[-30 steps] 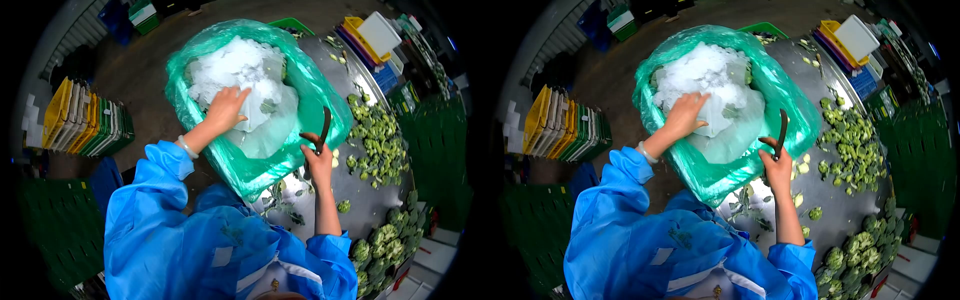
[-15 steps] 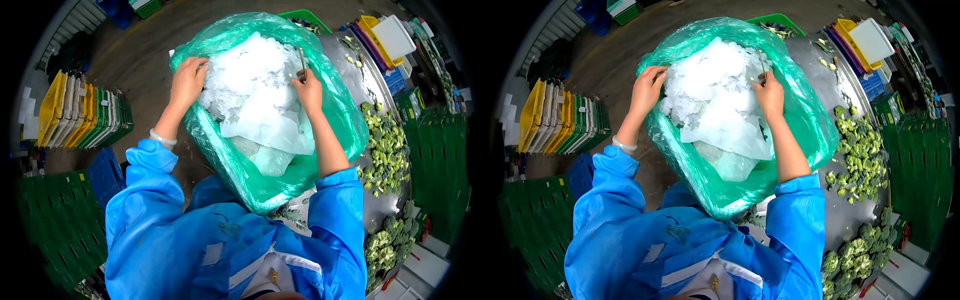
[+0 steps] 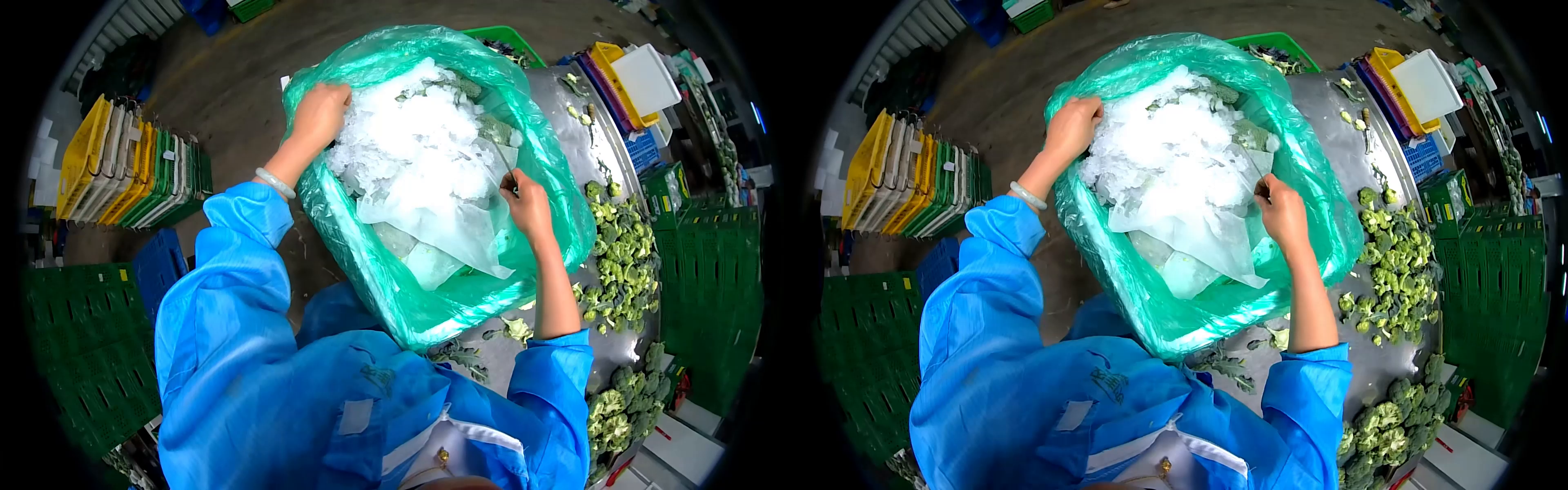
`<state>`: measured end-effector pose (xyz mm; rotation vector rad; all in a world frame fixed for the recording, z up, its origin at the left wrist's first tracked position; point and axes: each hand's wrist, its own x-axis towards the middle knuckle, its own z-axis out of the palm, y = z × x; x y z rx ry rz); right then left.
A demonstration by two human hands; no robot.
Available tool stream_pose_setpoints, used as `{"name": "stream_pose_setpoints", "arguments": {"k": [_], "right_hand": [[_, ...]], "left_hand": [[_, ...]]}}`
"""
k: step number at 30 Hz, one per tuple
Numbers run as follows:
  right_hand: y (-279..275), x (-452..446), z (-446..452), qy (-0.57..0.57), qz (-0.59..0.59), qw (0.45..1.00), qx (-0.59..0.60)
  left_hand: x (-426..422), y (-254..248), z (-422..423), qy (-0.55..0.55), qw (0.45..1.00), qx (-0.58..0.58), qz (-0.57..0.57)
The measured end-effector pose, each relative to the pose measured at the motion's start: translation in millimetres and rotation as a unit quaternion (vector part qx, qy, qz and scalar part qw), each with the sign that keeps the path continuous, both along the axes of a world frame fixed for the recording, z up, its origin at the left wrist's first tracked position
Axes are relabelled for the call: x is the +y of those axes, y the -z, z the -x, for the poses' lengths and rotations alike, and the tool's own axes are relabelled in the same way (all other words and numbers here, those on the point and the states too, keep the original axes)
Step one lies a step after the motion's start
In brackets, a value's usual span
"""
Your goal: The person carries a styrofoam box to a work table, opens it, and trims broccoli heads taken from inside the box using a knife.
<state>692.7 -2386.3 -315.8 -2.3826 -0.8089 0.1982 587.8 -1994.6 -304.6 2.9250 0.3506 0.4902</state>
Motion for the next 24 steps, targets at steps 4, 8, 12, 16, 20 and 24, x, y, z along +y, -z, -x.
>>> {"name": "stream_pose_setpoints", "arguments": {"k": [4, 8, 12, 16, 20, 24], "right_hand": [[-10, -13, 12, 0.007, 0.018, 0.999, -0.042], [-21, -47, 24, 0.011, 0.032, 0.998, -0.046], [-37, -87, 44, 0.036, 0.136, 0.987, -0.078], [-49, -140, 51, 0.109, 0.281, 0.949, -0.088], [-51, -135, 57, 0.132, 0.234, 0.949, -0.164], [-58, -91, 73, 0.075, 0.125, 0.975, -0.166]], "left_hand": [[-23, -10, 0, 0.026, 0.943, 0.053, 0.327], [-78, -46, 21, 0.169, 0.762, 0.089, 0.619], [-81, -55, 26, 0.122, 0.814, 0.013, 0.568], [-49, -22, 30, 0.041, 0.908, -0.033, 0.416], [-70, 1, 31, -0.003, 0.963, -0.010, 0.268], [-99, -17, 26, -0.021, 0.986, 0.050, 0.160]]}}
